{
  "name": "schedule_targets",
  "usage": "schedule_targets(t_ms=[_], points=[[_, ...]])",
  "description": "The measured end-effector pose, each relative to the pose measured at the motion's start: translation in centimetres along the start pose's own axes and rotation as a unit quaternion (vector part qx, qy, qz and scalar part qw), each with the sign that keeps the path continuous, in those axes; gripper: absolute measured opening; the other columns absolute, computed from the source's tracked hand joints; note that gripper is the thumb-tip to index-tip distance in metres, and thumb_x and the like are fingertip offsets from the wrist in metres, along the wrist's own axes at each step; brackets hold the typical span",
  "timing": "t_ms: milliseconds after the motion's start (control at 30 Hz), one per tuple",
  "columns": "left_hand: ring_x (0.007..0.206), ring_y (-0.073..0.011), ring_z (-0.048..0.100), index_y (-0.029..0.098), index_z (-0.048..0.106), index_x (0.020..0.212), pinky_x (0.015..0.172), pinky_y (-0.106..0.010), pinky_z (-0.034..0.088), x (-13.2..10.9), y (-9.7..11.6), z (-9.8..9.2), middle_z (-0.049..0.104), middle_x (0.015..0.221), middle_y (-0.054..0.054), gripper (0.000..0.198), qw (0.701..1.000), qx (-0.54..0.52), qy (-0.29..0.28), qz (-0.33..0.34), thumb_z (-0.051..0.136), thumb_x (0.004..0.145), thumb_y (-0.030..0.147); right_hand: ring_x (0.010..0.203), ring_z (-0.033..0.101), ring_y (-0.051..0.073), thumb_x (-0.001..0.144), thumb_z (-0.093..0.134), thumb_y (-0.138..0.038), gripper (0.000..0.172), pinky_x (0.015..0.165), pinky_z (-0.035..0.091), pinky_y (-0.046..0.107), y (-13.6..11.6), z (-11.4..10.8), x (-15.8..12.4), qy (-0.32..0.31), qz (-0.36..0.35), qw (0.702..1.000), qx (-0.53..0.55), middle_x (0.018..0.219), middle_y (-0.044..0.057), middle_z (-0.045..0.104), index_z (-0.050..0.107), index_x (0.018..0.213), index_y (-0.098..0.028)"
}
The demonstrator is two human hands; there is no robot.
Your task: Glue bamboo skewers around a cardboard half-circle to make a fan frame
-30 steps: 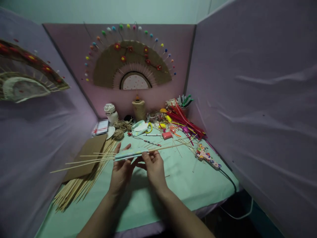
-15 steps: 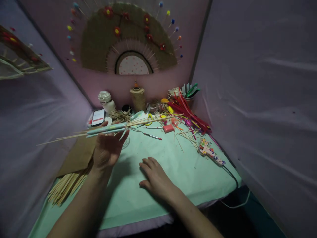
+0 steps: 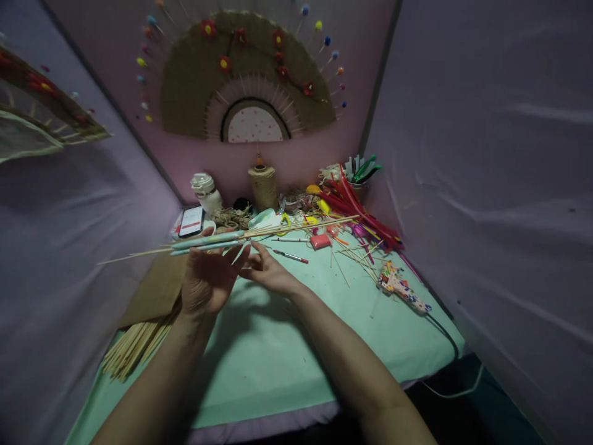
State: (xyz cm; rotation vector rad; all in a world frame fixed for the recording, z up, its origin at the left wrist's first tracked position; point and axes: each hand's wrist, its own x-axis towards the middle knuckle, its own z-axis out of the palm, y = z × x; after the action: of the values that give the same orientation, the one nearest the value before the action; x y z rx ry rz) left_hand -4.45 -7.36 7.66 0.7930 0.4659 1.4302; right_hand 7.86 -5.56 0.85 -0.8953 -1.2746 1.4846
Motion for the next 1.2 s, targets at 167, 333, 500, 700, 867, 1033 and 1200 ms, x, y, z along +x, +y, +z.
schedule_targets(t_ms=[167, 333, 500, 700, 867, 1033, 1200], points=[[0.094, -0.0200, 0.065, 0.031, 0.061, 0.098, 0.092, -0.042, 0.049, 1.4, 2.5, -1.0, 0.066, 0.104, 0.002, 0.043, 0.999, 0.010, -0.005, 0.030, 0.080, 0.063, 0.046, 0.041, 0.028, 0.006, 0.076, 0.060, -0.051, 0.033, 0.040, 0.027, 0.019, 0.5, -1.4, -1.7, 0.069, 0.051, 0.996, 0.026, 0.048, -0.009, 0.036, 0.058, 0.071, -0.018], [0.105, -0.0228, 0.060, 0.024, 0.058, 0.088, 0.089, -0.036, 0.050, 4.0, 8.3, -0.3, 0.063, 0.105, 0.000, 0.030, 0.990, 0.035, -0.024, 0.138, 0.072, 0.072, 0.045, 0.040, 0.023, 0.007, 0.075, 0.054, -0.049, 0.028, 0.038, 0.022, 0.018, 0.6, -6.8, -4.6, 0.277, 0.039, 0.960, 0.000, 0.048, -0.012, 0.028, 0.047, 0.072, -0.022], [0.118, -0.0195, 0.053, 0.026, 0.048, 0.106, 0.095, -0.036, 0.047, 5.3, 13.9, 2.6, 0.055, 0.117, 0.001, 0.028, 0.972, 0.069, -0.075, 0.212, 0.037, 0.095, 0.050, 0.040, 0.024, 0.009, 0.077, 0.042, -0.051, 0.028, 0.040, 0.025, 0.021, 0.2, -12.4, -6.0, 0.433, 0.008, 0.898, -0.072, 0.049, -0.012, 0.025, 0.042, 0.075, -0.024], [0.106, -0.0182, 0.059, 0.022, 0.055, 0.100, 0.097, -0.038, 0.044, 5.0, 11.1, 2.4, 0.056, 0.118, 0.002, 0.027, 0.984, 0.054, -0.070, 0.152, 0.034, 0.097, 0.038, 0.088, 0.057, 0.023, 0.065, 0.064, -0.031, 0.030, 0.077, 0.045, 0.038, -0.3, -13.9, -7.2, 0.420, -0.004, 0.881, -0.216, 0.092, 0.008, 0.063, 0.059, 0.093, -0.020], [0.094, -0.0202, 0.063, 0.030, 0.060, 0.104, 0.090, -0.041, 0.049, 3.9, 3.7, -0.9, 0.066, 0.103, 0.001, 0.038, 0.995, 0.030, -0.038, 0.087, 0.076, 0.070, 0.034, 0.115, 0.047, 0.034, 0.067, 0.071, -0.021, 0.046, 0.092, 0.039, 0.047, -0.2, -10.5, -10.6, 0.198, 0.078, 0.809, -0.547, 0.132, 0.017, 0.046, 0.061, 0.112, -0.020], [0.103, -0.0222, 0.061, 0.033, 0.057, 0.111, 0.093, -0.048, 0.048, 2.3, -0.5, -3.0, 0.063, 0.115, 0.000, 0.048, 0.999, 0.017, -0.016, 0.045, 0.078, 0.068, 0.031, 0.095, 0.054, 0.024, 0.071, 0.075, -0.028, 0.028, 0.081, 0.045, 0.034, 0.9, -6.6, -12.8, -0.034, 0.032, 0.810, -0.585, 0.105, 0.008, 0.057, 0.063, 0.095, -0.022], [0.110, -0.0233, 0.057, 0.033, 0.056, 0.114, 0.093, -0.045, 0.048, 1.0, -2.5, -3.8, 0.059, 0.122, -0.002, 0.052, 0.999, 0.026, -0.004, 0.032, 0.079, 0.067, 0.029, 0.097, 0.054, 0.024, 0.080, 0.048, -0.003, 0.024, 0.085, 0.043, 0.037, -0.3, -11.8, -9.9, 0.078, 0.060, 0.747, -0.657, 0.105, 0.014, 0.060, 0.065, 0.090, -0.015]])
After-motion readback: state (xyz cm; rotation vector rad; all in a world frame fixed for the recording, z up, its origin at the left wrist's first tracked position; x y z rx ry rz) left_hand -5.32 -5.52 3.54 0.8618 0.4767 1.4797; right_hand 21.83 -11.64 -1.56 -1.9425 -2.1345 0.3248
